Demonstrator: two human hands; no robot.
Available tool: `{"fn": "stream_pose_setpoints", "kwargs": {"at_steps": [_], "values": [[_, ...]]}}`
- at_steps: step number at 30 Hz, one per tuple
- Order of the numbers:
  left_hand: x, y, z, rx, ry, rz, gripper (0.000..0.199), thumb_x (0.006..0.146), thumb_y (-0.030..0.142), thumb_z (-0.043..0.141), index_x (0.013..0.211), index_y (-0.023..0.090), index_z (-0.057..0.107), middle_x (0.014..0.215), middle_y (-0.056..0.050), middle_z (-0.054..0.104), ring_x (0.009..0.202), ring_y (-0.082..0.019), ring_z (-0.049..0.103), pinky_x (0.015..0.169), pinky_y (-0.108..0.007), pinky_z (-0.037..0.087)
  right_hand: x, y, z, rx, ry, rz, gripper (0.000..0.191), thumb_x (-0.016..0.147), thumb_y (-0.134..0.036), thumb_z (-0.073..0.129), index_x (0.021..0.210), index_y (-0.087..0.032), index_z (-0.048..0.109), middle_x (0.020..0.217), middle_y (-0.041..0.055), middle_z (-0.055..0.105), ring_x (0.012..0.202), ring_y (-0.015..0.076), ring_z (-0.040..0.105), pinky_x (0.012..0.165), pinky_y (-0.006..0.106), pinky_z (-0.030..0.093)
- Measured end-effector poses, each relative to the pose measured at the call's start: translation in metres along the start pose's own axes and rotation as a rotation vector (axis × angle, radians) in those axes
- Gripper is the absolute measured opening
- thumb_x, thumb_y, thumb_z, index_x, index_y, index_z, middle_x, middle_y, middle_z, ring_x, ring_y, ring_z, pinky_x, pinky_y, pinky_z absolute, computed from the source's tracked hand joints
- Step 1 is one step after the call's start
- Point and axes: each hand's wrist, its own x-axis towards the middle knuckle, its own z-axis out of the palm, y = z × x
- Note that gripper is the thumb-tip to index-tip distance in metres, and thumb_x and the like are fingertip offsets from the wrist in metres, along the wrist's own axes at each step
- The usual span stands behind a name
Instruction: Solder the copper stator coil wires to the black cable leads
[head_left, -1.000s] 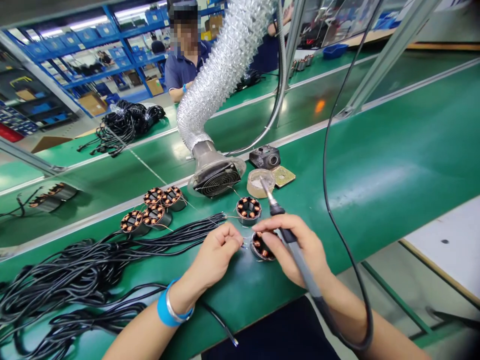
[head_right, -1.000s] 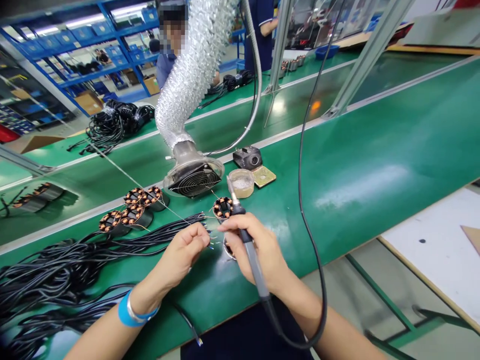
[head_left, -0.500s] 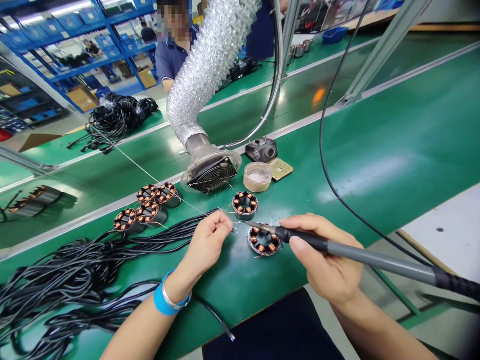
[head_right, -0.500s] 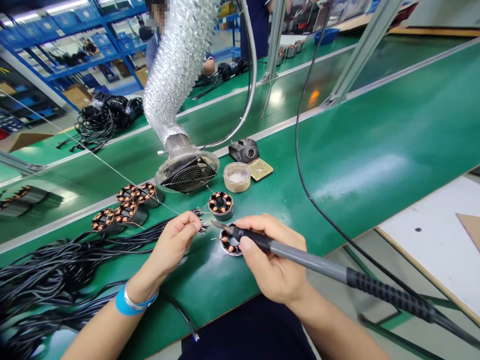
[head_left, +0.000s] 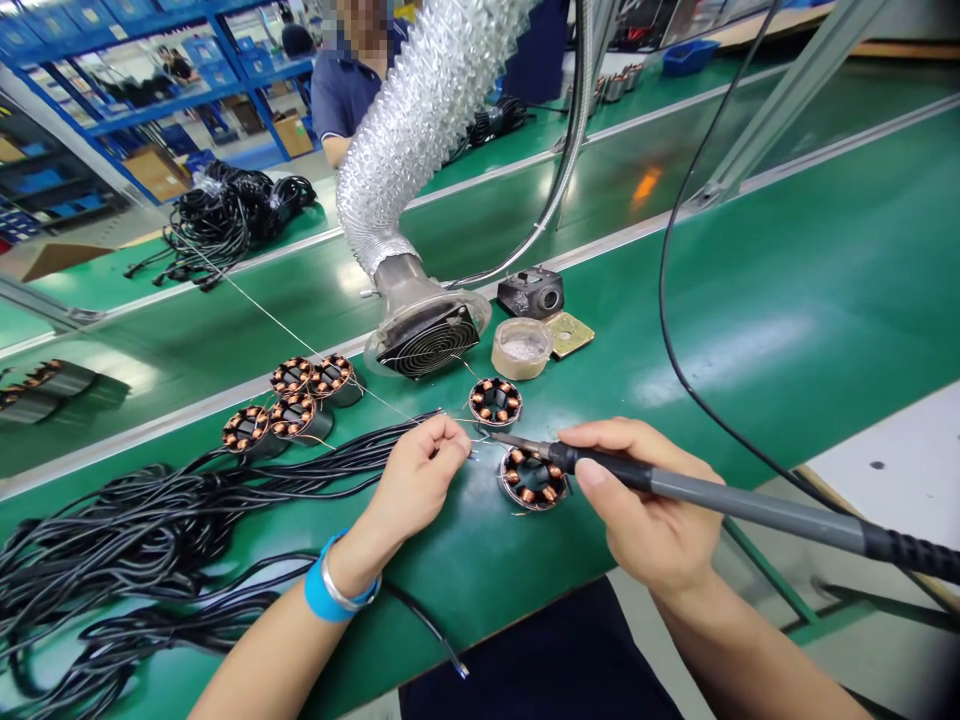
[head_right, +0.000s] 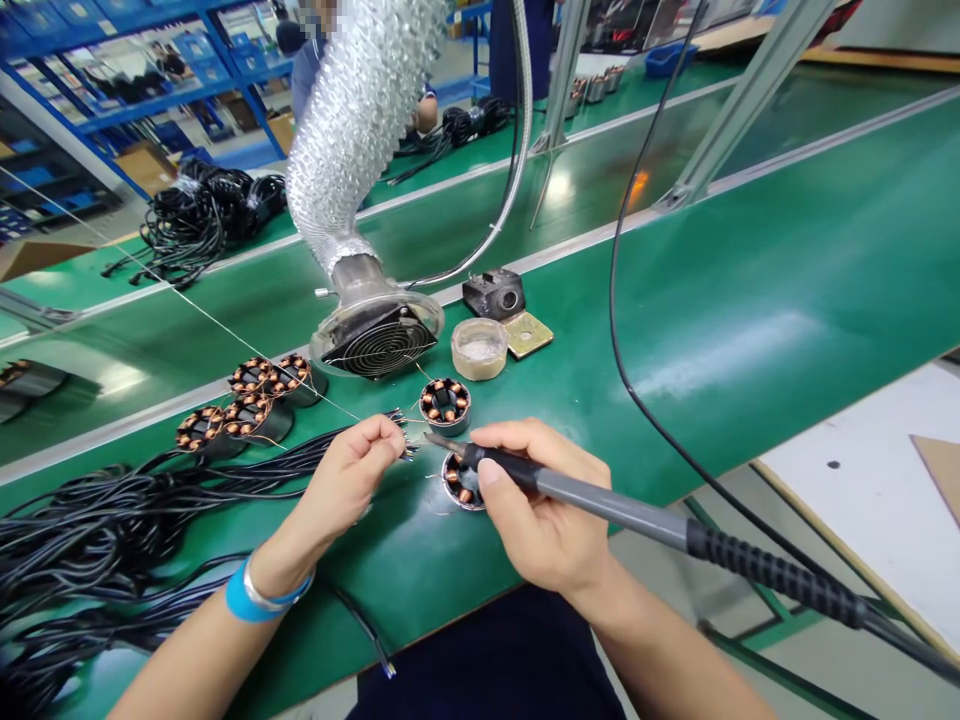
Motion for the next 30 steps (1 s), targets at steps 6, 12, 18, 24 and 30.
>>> {"fn": "stream_pose_setpoints", "kwargs": {"at_steps": [6, 12, 18, 24, 30], "values": [[-0.003, -0.003, -0.003, -0.022, 0.009, -0.042, 0.019, 0.083, 0.033, 0.05, 0.072, 0.018, 0.05, 0.06, 0.007, 0.037, 0.055, -0.009, 0.029, 0.052, -0.023, 0.025, -0.008, 0.018, -0.004, -0.1, -0.084, -0.071, 0.034, 0.092, -0.016, 0.056, 0.124, -0.025, 0.061, 0.095, 0.0035, 0.074, 0.071, 0.0167, 0.071, 0.068, 0.03, 0.059], [-0.008, -0.008, -0.004, -0.078, -0.004, -0.072, 0.019, 0.083, 0.033, 0.051, 0.071, 0.019, 0.049, 0.058, 0.008, 0.033, 0.052, -0.008, 0.025, 0.05, -0.022, 0.022, -0.032, 0.049, 0.0, -0.086, -0.344, -0.136, 0.048, 0.074, -0.035, 0.083, 0.113, -0.023, 0.057, 0.13, 0.0142, 0.063, 0.113, 0.0293, 0.067, 0.091, 0.038, 0.06], [-0.01, -0.008, -0.002, -0.092, 0.002, -0.074, 0.019, 0.082, 0.033, 0.05, 0.07, 0.019, 0.047, 0.058, 0.008, 0.034, 0.053, -0.009, 0.025, 0.05, -0.023, 0.022, -0.025, 0.066, 0.006, 0.032, -0.466, -0.139, 0.048, 0.076, -0.022, 0.076, 0.117, -0.025, 0.052, 0.137, 0.0134, 0.059, 0.119, 0.0269, 0.063, 0.092, 0.035, 0.059], [-0.015, -0.009, -0.003, -0.071, -0.008, -0.03, 0.018, 0.083, 0.032, 0.049, 0.071, 0.018, 0.049, 0.062, 0.005, 0.038, 0.059, -0.01, 0.032, 0.057, -0.024, 0.028, -0.01, 0.031, -0.019, 0.05, -0.309, -0.074, 0.038, 0.089, -0.012, 0.056, 0.125, -0.026, 0.057, 0.105, 0.0043, 0.074, 0.1, 0.0199, 0.071, 0.091, 0.033, 0.058], [-0.015, -0.007, -0.004, -0.066, -0.018, -0.04, 0.017, 0.083, 0.031, 0.05, 0.072, 0.018, 0.05, 0.062, 0.005, 0.04, 0.058, -0.01, 0.031, 0.056, -0.023, 0.027, 0.0, -0.016, -0.024, 0.004, -0.283, -0.156, 0.04, 0.085, -0.014, 0.059, 0.123, -0.022, 0.065, 0.087, 0.005, 0.069, 0.067, 0.016, 0.065, 0.053, 0.026, 0.053]]}}
